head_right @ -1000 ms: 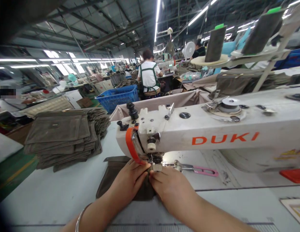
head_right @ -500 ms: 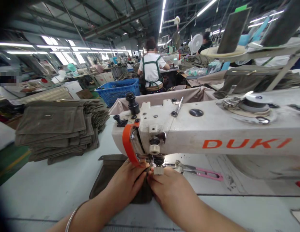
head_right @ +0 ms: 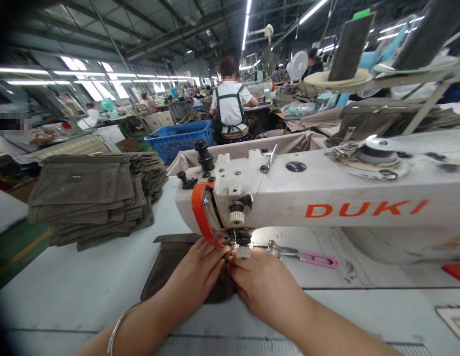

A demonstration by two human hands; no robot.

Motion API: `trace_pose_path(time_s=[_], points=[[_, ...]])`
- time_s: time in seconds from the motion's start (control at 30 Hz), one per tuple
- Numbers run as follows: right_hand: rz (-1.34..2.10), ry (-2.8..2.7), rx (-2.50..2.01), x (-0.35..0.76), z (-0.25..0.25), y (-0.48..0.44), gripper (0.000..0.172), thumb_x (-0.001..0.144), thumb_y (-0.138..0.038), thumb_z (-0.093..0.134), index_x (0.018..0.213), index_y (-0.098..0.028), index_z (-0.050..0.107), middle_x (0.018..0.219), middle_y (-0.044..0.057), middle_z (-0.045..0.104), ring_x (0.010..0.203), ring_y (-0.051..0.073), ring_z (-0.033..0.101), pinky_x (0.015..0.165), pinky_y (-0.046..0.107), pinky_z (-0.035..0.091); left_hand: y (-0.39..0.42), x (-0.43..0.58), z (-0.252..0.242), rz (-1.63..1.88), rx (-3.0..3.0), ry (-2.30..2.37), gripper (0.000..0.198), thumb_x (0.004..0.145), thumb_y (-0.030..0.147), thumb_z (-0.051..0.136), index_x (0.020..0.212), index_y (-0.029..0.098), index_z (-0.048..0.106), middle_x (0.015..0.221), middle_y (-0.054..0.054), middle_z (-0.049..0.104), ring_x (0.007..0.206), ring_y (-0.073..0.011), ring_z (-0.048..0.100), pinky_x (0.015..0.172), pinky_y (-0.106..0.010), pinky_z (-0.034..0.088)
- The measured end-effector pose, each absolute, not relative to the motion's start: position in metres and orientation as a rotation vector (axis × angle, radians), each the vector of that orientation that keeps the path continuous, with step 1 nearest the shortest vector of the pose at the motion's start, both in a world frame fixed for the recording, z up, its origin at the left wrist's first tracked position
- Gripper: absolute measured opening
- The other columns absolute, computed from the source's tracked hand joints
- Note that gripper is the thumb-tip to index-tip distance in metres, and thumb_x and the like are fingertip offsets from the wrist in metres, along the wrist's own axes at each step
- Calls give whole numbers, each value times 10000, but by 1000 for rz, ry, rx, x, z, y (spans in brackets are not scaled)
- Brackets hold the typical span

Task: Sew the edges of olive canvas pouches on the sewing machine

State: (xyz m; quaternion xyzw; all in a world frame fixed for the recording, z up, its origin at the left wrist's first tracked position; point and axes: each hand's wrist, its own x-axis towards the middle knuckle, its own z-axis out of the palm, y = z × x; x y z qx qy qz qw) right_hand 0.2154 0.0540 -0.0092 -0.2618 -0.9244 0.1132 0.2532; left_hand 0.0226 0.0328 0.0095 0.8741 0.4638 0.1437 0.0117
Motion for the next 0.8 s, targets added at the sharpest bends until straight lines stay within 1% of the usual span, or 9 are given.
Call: trace_pose_path(time_s=[0.17,0.3,0.47,0.63,0.8], points=[[321,-2515,-745,216,-8,54,259,874,-99,493,1031,-159,691,1005,79,708,1027,202,635,932,332,512,35,22,8,421,2746,1434,267,926,112,448,1115,181,624,1200,-100,647,1199,-245,534,1012,-423,415],[280,-2571,-728,217,-10,50,264,875,-94,499,1056,-151,682,1062,94,696,1050,197,626,939,326,509,33,21,8,419,2771,1406,276,919,107,467,1136,186,619,1188,-97,652,1176,-242,548,991,-414,431],[236,-2607,-728,217,-11,49,266,869,-99,510,1062,-156,685,1077,96,696,1043,205,635,937,342,520,30,21,6,449,2778,1400,295,921,107,451,1156,186,611,1174,-99,657,1152,-245,558,975,-431,449],[214,-2592,-704,218,-11,47,298,867,-80,473,1073,-134,682,1089,107,695,1026,212,644,903,344,543,32,22,6,547,2758,1394,275,942,116,417,1141,139,605,1195,-124,643,1147,-252,549,984,-436,447],[217,-2581,-703,218,-8,49,302,850,-62,473,1059,-110,686,1078,115,697,1029,229,643,907,359,542,33,23,9,498,2722,1404,276,931,106,431,1147,156,595,1201,-111,634,1155,-251,540,1010,-442,421]])
